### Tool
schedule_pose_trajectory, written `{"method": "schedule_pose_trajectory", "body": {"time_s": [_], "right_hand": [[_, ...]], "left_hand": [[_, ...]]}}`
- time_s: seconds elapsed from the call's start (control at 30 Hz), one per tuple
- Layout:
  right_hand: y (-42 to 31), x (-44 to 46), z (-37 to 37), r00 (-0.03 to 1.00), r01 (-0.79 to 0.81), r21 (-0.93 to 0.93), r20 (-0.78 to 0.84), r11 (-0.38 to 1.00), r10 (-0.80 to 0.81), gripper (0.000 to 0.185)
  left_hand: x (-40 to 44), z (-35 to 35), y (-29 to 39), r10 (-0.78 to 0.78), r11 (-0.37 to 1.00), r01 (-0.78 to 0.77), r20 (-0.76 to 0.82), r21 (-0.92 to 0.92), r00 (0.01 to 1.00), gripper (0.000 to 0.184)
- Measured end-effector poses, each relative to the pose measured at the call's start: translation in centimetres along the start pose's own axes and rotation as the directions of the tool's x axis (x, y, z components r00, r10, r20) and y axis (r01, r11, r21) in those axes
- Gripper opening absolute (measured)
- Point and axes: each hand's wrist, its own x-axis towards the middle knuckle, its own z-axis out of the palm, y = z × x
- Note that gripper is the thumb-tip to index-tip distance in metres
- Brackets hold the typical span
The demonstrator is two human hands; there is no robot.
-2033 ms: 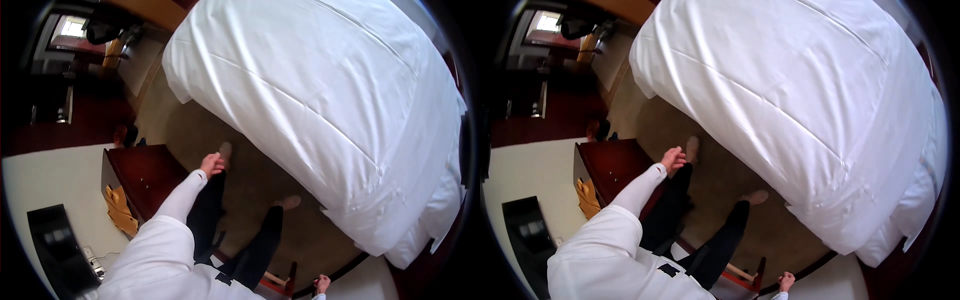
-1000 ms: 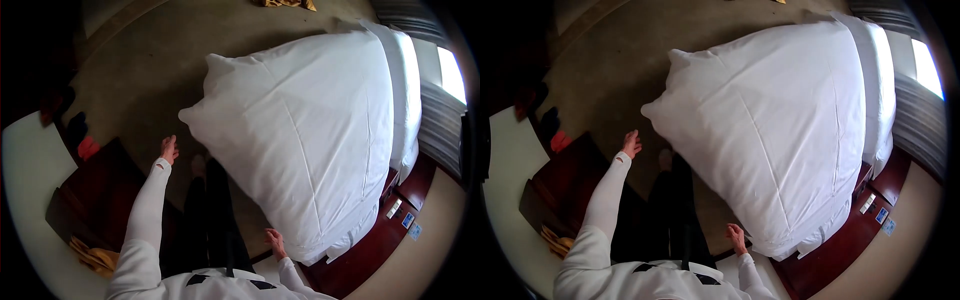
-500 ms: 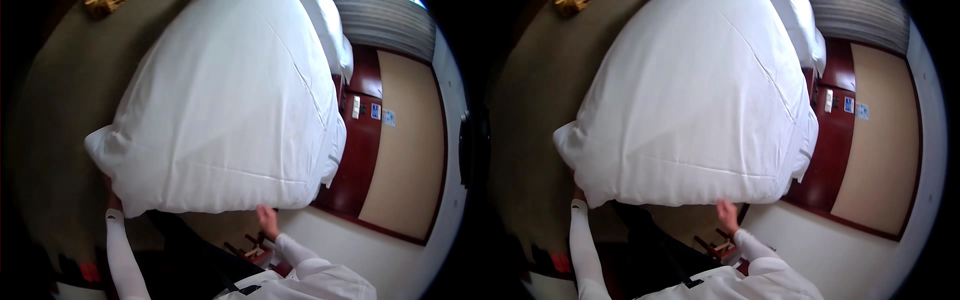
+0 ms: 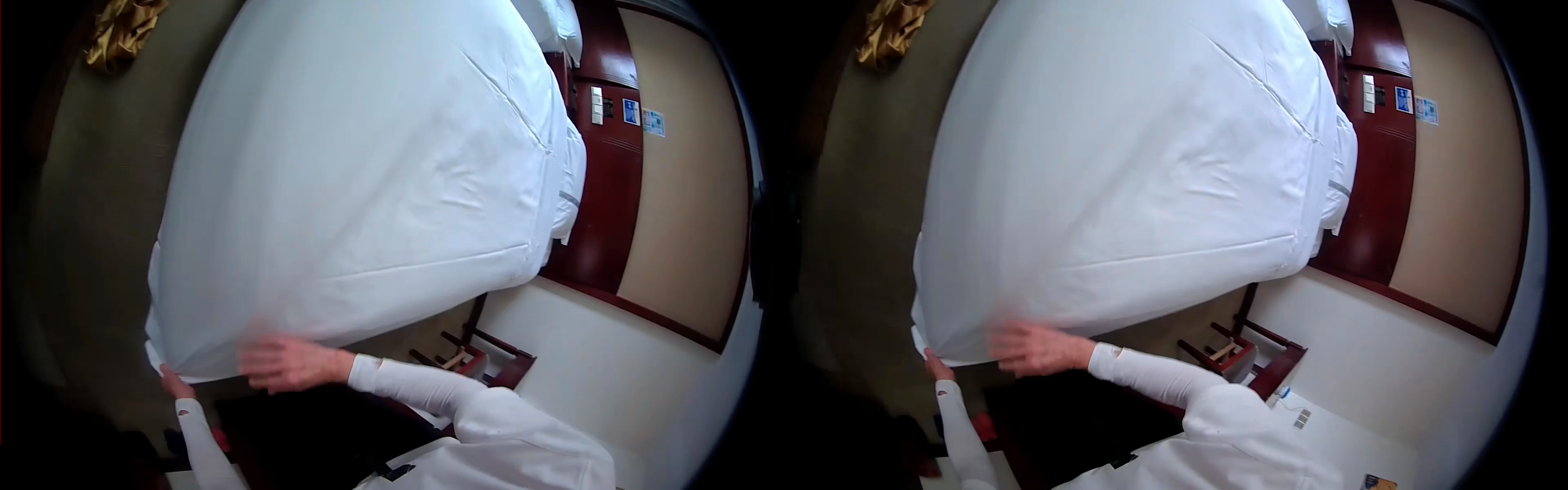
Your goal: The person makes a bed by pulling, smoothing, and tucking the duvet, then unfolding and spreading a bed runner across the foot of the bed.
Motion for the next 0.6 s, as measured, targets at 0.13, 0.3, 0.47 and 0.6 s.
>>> {"method": "schedule_pose_trajectory", "body": {"time_s": [0.13, 0.3, 0.47, 0.6], "right_hand": [[0.9, -0.2, -7.3, 0.940, -0.304, -0.408, -0.278, 0.861, 0.200, 0.031], [13.4, -6.3, -20.3, 0.167, -0.914, -0.001, -0.912, 0.407, 0.374, 0.042], [11.7, 6.5, -11.3, 0.518, -0.813, -0.278, -0.746, 0.511, 0.419, 0.045], [5.9, 12.1, -0.2, 0.811, -0.335, -0.684, 0.141, 0.648, 0.567, 0.033]], "left_hand": [[1.9, -1.8, -1.1, -0.109, 0.990, 0.099, 0.095, 0.104, 0.989, 0.059], [4.0, -0.7, 4.6, -0.277, 0.833, 0.252, -0.022, 0.493, 0.960, 0.060], [6.2, 4.1, 12.2, 0.080, 0.691, -0.312, 0.360, 0.652, 0.930, 0.044], [3.9, 7.6, 20.0, -0.228, 0.863, -0.105, 0.568, 0.493, 0.791, 0.036]]}}
